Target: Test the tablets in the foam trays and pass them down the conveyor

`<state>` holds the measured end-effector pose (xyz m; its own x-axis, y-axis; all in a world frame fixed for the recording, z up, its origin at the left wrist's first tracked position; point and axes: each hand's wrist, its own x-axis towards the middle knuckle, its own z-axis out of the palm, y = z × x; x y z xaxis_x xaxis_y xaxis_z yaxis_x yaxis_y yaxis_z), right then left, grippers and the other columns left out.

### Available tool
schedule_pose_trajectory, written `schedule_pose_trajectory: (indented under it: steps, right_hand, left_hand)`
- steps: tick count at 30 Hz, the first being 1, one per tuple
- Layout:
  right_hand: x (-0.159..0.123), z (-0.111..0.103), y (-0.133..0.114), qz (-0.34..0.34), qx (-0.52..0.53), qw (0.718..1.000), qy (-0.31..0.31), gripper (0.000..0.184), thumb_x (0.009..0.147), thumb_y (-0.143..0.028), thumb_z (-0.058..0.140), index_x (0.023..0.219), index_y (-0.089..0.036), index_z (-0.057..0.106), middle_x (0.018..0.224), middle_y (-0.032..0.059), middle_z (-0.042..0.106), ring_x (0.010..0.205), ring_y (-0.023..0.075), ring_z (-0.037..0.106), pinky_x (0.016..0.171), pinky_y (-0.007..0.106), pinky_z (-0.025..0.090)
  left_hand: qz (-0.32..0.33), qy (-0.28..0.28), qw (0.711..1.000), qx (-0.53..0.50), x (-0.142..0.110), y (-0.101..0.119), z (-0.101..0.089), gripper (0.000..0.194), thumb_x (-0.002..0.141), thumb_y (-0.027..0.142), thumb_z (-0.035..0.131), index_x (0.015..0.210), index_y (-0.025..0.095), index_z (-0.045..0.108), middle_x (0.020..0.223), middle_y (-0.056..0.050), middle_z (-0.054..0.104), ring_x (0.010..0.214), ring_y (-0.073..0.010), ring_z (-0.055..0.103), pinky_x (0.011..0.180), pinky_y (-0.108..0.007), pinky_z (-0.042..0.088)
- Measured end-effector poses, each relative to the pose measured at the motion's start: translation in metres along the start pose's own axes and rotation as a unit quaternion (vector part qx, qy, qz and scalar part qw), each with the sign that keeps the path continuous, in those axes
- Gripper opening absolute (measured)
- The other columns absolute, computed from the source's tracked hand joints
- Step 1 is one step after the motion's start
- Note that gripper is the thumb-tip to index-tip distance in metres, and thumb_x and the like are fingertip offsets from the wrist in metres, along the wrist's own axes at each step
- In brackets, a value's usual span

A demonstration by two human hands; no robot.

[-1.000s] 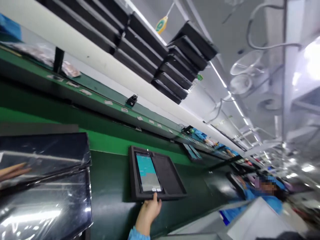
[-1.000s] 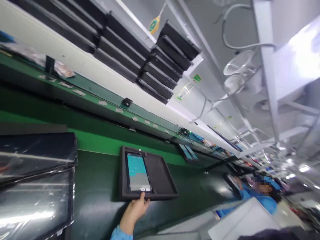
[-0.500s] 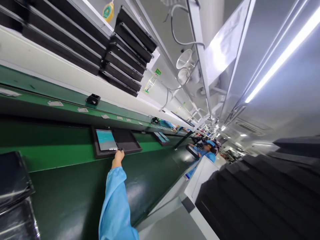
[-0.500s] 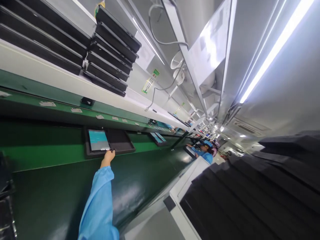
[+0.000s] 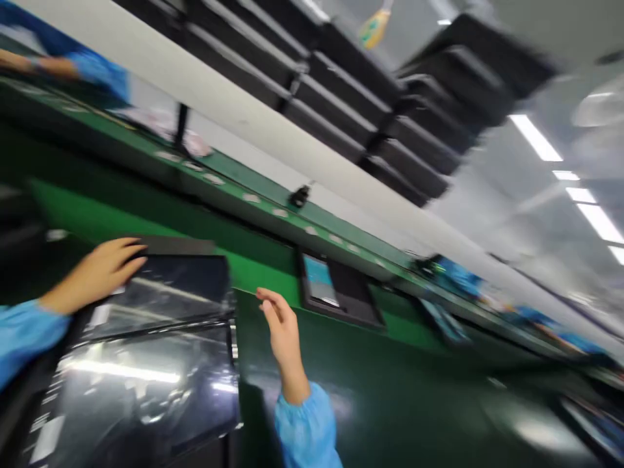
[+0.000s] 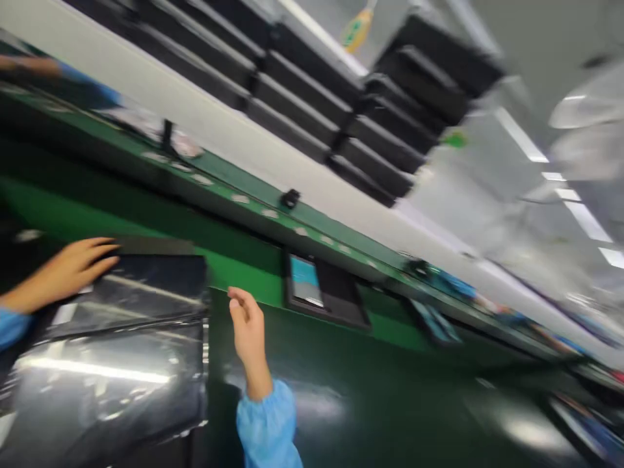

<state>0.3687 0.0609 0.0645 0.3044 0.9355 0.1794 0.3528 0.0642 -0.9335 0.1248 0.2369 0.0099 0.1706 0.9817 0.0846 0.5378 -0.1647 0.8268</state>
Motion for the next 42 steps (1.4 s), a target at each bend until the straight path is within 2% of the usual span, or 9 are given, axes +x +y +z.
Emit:
schedule_pose_trajectory:
  steps: [2,4,9,17,23,27,31,36,42]
  right_hand:
    - [-0.005,0.040,-0.008,-0.074,-0.043,0.986,-0.140,0.023,0.096,-0.034,0.062,0.113,-0.023,0.074,0.129,0.0088,0.070,0.127,0.0255,0.062,0.112,0.045,0.047]
    - [-0.013,0.072,-0.017,-0.161,-0.113,0.948,-0.251,0.028,0.096,-0.028,0.061,0.121,-0.024,0.071,0.140,0.0087,0.065,0.139,0.0254,0.053,0.119,0.047,0.040]
    - [-0.025,0.134,-0.025,-0.239,-0.228,0.869,-0.369,0.034,0.095,-0.025,0.062,0.129,-0.019,0.065,0.151,0.0135,0.056,0.151,0.0316,0.037,0.123,0.059,0.033]
    - [-0.014,0.174,-0.012,-0.251,-0.284,0.827,-0.415,0.050,0.094,-0.037,0.068,0.137,-0.015,0.057,0.158,0.0185,0.045,0.156,0.0364,0.026,0.122,0.066,0.028]
    - [-0.046,0.150,-0.018,-0.273,-0.275,0.785,-0.484,0.082,0.089,-0.054,0.069,0.154,-0.014,0.038,0.166,0.0201,0.032,0.158,0.0375,0.016,0.123,0.069,0.019]
    - [-0.088,0.123,-0.018,-0.273,-0.261,0.769,-0.515,0.072,0.095,-0.044,0.063,0.155,-0.013,0.037,0.159,0.0186,0.045,0.155,0.0327,0.029,0.126,0.063,0.019]
    - [-0.114,0.079,-0.002,-0.247,-0.290,0.811,-0.443,0.064,0.098,-0.032,0.058,0.155,-0.012,0.036,0.152,0.0176,0.054,0.150,0.0290,0.041,0.127,0.058,0.026]
    - [-0.144,0.006,0.028,-0.139,-0.350,0.897,-0.230,0.067,0.094,-0.029,0.065,0.155,-0.020,0.038,0.147,0.0167,0.059,0.139,0.0300,0.055,0.113,0.052,0.050]
    - [-0.170,-0.005,0.045,-0.122,-0.331,0.924,-0.149,0.050,0.098,-0.025,0.062,0.147,-0.023,0.052,0.143,0.0156,0.063,0.129,0.0274,0.065,0.104,0.043,0.059]
  left_hand:
    - [0.031,0.033,0.997,0.068,-0.007,-0.045,-0.051,0.032,0.096,0.040,0.062,0.113,0.013,0.064,0.124,-0.010,0.062,0.116,-0.0230,0.061,0.105,-0.048,0.051]
    - [0.066,0.046,0.990,0.119,-0.008,-0.069,-0.069,0.024,0.095,0.037,0.065,0.106,0.015,0.065,0.118,-0.009,0.066,0.116,-0.0243,0.061,0.104,-0.050,0.051]
    - [0.112,0.075,0.975,0.174,0.003,-0.085,-0.053,0.027,0.097,0.040,0.061,0.105,0.015,0.065,0.110,-0.007,0.066,0.109,-0.0224,0.062,0.101,-0.048,0.051]
    - [0.128,0.089,0.967,0.203,0.006,-0.090,-0.057,0.027,0.097,0.042,0.059,0.103,0.015,0.064,0.107,-0.007,0.065,0.107,-0.0221,0.061,0.098,-0.046,0.051]
    - [0.130,0.073,0.966,0.211,0.006,-0.093,-0.059,0.026,0.099,0.038,0.056,0.109,0.016,0.064,0.111,-0.007,0.064,0.112,-0.0231,0.059,0.101,-0.047,0.049]
    - [0.141,0.047,0.963,0.227,0.007,-0.093,-0.063,0.029,0.102,0.038,0.048,0.112,0.017,0.065,0.110,-0.007,0.062,0.114,-0.0239,0.056,0.102,-0.047,0.047]
    - [0.169,0.017,0.959,0.228,0.000,-0.089,-0.070,0.044,0.104,0.048,0.036,0.112,0.018,0.067,0.108,-0.010,0.061,0.111,-0.0259,0.055,0.105,-0.053,0.043]
    - [0.221,-0.035,0.953,0.206,0.003,-0.085,-0.065,0.081,0.098,0.069,0.012,0.116,0.011,0.066,0.104,-0.010,0.055,0.114,-0.0318,0.053,0.111,-0.060,0.038]
    - [0.314,-0.162,0.911,0.213,0.007,-0.049,-0.015,0.096,0.087,0.084,0.029,0.137,0.006,0.053,0.139,-0.020,0.053,0.136,-0.0405,0.044,0.116,-0.061,0.034]
